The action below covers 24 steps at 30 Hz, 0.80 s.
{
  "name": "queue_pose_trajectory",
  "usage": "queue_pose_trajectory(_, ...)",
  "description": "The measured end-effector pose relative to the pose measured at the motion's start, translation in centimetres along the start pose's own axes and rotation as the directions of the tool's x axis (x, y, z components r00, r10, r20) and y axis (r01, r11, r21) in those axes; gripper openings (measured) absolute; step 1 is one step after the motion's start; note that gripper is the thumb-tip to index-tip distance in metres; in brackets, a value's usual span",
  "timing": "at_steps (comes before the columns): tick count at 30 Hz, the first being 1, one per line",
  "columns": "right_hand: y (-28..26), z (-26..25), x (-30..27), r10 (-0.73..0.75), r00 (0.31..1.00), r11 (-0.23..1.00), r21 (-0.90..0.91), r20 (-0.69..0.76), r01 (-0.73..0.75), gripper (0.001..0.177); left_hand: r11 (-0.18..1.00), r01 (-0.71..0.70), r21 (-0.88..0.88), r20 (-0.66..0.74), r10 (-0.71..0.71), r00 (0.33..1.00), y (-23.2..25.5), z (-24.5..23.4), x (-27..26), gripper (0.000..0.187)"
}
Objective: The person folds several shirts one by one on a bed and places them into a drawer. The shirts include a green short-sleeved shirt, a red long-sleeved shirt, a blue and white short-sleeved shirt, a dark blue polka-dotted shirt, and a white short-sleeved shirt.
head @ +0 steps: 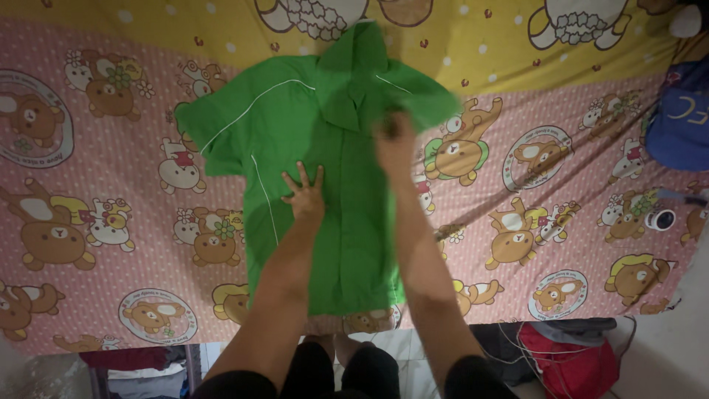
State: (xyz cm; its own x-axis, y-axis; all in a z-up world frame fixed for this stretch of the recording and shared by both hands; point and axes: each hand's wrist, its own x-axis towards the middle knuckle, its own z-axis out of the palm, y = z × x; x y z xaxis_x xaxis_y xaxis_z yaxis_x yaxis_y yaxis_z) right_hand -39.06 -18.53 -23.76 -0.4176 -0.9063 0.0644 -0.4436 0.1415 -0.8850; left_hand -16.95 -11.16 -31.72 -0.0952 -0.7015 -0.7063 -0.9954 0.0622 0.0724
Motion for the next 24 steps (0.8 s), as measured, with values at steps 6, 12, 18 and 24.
queue_pose_trajectory(6,1.6,7.7,-4.7,-0.31,0.9,0.91,-0.178,0.307,0.374,0.053,0.998,-0.013,-0.062,0.027,0.015,1.0,-0.5,-0.4,-0.3,0.119)
queue_pose_trajectory(12,7.9,-5.6,-13.6,0.427,0.88,0.813,-0.513,0.206,-0.274,0.046,0.997,-0.04,-0.073,-0.027,0.038,0.999,-0.6,-0.8,-0.5,0.122)
queue_pose_trajectory(18,7.3,-14.4,-28.6,0.163,0.78,0.955,-0.296,0.604,0.03,0.073,0.984,-0.105,-0.143,-0.059,0.097,0.993,-1.4,-1.1,-1.2,0.122)
queue_pose_trajectory(24,-0.1,-11.0,-39.1,0.092,0.762,0.985,-0.173,0.641,0.026,0.059,0.858,-0.459,-0.229,-0.472,0.315,0.824,-5.7,0.5,-2.7,0.085)
